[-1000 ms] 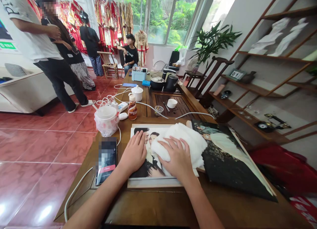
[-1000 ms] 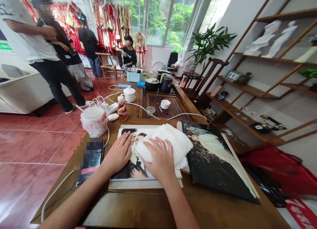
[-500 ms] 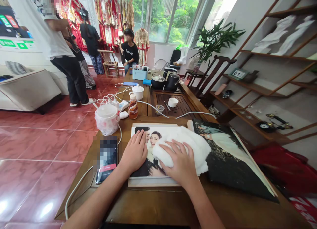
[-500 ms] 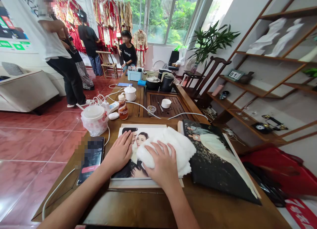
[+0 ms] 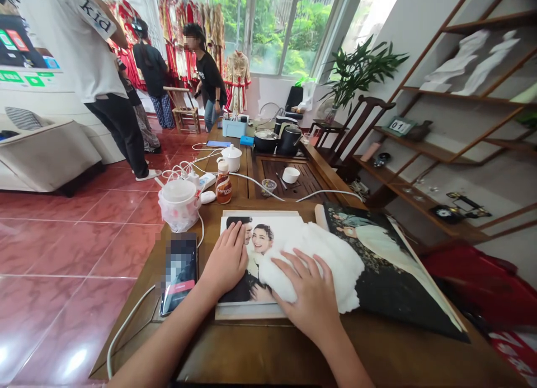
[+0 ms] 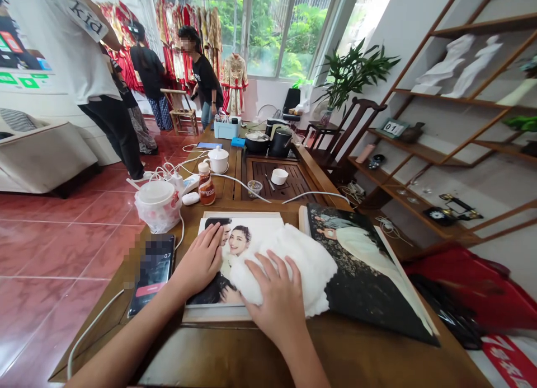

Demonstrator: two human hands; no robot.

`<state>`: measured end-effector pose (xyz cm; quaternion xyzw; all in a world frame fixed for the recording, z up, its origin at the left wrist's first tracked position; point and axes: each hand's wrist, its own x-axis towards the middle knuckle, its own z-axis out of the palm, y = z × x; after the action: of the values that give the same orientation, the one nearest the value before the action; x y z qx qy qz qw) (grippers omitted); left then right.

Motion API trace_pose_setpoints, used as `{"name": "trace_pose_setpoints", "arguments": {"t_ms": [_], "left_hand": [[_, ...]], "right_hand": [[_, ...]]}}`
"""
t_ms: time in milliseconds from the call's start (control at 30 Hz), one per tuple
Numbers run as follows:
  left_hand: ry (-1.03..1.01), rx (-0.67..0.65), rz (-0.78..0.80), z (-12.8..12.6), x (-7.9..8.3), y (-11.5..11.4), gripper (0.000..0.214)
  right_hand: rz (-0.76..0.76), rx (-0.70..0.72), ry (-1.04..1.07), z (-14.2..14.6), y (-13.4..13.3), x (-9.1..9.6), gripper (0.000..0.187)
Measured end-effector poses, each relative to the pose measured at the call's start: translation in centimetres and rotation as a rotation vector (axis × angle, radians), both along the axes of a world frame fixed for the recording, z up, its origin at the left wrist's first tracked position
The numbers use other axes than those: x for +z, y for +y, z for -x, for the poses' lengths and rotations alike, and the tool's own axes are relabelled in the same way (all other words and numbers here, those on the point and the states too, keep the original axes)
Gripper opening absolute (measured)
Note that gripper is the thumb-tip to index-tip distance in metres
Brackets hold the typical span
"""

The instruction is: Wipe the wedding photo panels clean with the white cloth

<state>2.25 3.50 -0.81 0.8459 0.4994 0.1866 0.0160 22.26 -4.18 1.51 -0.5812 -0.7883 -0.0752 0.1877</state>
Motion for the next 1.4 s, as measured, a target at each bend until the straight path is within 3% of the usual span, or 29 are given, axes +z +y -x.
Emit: {"name": "trace_pose_setpoints", "arguments": {"t_ms": [167, 467, 567, 867, 967, 1300, 1400], "left_hand": [[-0.006, 0.004, -0.007, 0.0, -0.1, 0.1, 0.05], [-0.002, -0.001, 0.002, 0.1, -0.3, -0.3, 0.05], [0.007, 0.001, 0.001, -0.1, 0.0, -0.4, 0.05], [0.033, 0.006, 0.0, -0.1, 0.2, -0.1, 0.051], [0.025, 0.01, -0.007, -0.1, 0.1, 0.0, 0.051], [-0.007, 0.003, -0.03, -0.1, -0.2, -0.3, 0.05], [-0.005, 0.002, -0.03, -0.1, -0.3, -0.4, 0.05]], "right_hand": [[0.018, 0.004, 0.008, -0.2, -0.7, 0.2, 0.04], [-0.007, -0.028, 0.027, 0.4, 5.0, 0.6, 0.038], [-0.023, -0.043, 0.024, 0.4, 5.6, 0.8, 0.038], [-0.013, -0.04, 0.0, 0.3, -0.8, 0.1, 0.041], [-0.02, -0.05, -0.016, 0.4, -1.5, 0.3, 0.039], [-0.029, -0.059, 0.028, 0.5, 4.5, 0.6, 0.037], [-0.051, -0.068, 0.012, 0.7, 4.9, 0.4, 0.039]]}}
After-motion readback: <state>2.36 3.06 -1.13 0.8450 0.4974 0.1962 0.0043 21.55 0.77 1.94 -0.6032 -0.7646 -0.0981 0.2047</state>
